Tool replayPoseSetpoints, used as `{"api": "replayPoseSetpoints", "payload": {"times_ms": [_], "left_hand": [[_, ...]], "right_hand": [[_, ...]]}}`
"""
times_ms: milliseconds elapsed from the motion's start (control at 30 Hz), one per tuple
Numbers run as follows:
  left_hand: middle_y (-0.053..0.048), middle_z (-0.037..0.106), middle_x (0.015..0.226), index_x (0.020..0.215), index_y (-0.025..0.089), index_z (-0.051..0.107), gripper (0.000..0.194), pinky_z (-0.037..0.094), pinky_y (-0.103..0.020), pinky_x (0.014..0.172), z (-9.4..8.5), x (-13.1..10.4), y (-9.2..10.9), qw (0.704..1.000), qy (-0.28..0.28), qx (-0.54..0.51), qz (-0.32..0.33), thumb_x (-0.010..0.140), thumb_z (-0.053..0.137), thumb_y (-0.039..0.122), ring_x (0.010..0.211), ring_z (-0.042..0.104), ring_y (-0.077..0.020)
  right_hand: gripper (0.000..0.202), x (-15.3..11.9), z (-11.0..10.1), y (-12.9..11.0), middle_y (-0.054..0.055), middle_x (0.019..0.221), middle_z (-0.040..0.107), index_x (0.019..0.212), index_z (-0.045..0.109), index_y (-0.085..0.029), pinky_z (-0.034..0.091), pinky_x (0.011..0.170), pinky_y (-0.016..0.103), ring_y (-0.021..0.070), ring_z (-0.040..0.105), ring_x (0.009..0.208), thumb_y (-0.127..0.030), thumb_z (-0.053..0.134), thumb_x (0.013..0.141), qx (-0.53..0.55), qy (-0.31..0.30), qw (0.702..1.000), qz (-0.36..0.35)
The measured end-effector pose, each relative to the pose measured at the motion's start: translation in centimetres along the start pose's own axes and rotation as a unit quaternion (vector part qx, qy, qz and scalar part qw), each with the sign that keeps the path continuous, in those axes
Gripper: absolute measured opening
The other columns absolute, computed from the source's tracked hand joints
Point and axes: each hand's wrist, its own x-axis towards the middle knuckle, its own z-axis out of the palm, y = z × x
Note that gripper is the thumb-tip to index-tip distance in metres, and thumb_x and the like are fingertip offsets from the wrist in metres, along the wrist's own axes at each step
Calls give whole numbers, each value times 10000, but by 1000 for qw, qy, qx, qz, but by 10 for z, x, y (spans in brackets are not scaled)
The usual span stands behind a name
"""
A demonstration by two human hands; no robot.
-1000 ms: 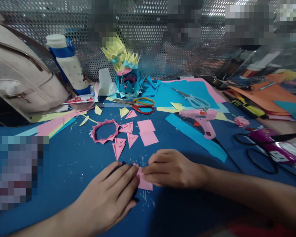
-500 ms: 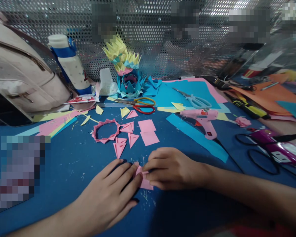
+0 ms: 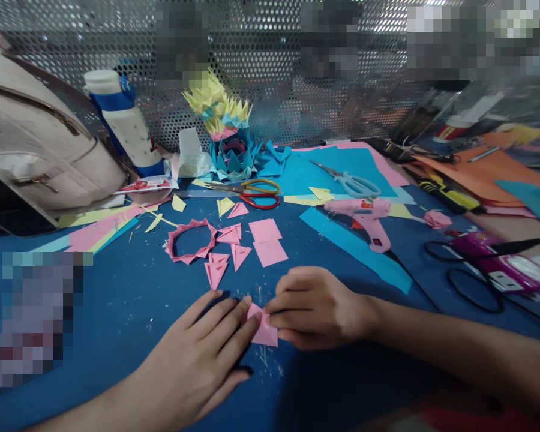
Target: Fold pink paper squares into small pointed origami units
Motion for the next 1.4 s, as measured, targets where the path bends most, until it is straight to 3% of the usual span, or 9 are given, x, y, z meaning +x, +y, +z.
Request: {"api": "replayPoseSetpoints", "payload": {"times_ms": [200,367,500,600,800,967,1133,1267,1400], "left_hand": [[-109,599,1369,1403,150,540,473,235,-481,1129,0,0,0,1000,1,3,-2,1079,328,420,1227,527,-275],[-117,638,1294,1310,192,608,413,324,-490,1061,-3,2,-2,1000,10,3,7,1054,403,443,1168,574,-292],[-128,640,1285,1286,209,622,389,355,-490,1028,-4,3,-1,1000,17,14,3,1036,448,450,1149,590,-306],[-148,623,1315,1312,198,608,403,360,-490,1031,-4,2,0,1000,15,24,4,1027,469,448,1143,592,-306],[-140,636,1318,1317,206,608,407,389,-488,1048,-1,2,1,999,23,26,0,1020,485,456,1153,599,-288],[-157,719,1125,1209,110,658,278,444,-460,1018,4,7,-1,992,93,80,41,1019,489,223,1006,662,-258],[-178,727,1077,1115,68,685,297,475,-481,955,1,10,-2,989,120,62,66,987,420,100,929,672,-265],[-136,738,1023,1008,85,692,300,535,-422,861,-3,15,-7,989,126,1,73,1005,392,67,840,658,-220],[-131,721,993,1050,77,668,310,547,-381,873,-7,20,-12,988,115,-77,69,1037,358,72,901,654,-208]], "right_hand": [[127,2,-3,-2,-23,953,742,928,621,-229,432,707,353,162,602,801,-287,523,984,-14,0,1000,-4],[194,3,2,-3,15,1016,695,1122,627,-222,446,825,356,182,556,908,-315,511,999,-71,-17,997,32],[282,7,1,-6,37,977,642,1221,606,-202,419,791,360,189,506,861,-340,445,1035,-105,-62,991,58],[275,11,-14,-9,36,872,628,1144,641,-168,390,777,353,189,497,837,-299,424,1038,-63,-116,990,39],[233,13,-38,-11,17,702,606,789,630,-180,334,715,348,182,479,743,-190,490,975,-11,-182,983,7],[392,12,-29,-1,19,661,582,710,601,-187,273,616,346,173,432,651,-247,387,1032,-4,-108,994,-7],[449,12,-18,6,20,661,604,726,621,-177,342,637,298,142,491,662,-308,351,1059,82,-28,994,62],[339,12,-14,7,40,797,683,853,674,-165,430,749,277,137,581,781,-258,408,1043,105,12,986,129],[192,13,-11,7,68,1046,706,1073,676,-168,456,878,305,162,605,967,-234,512,999,109,-4,981,157]]}}
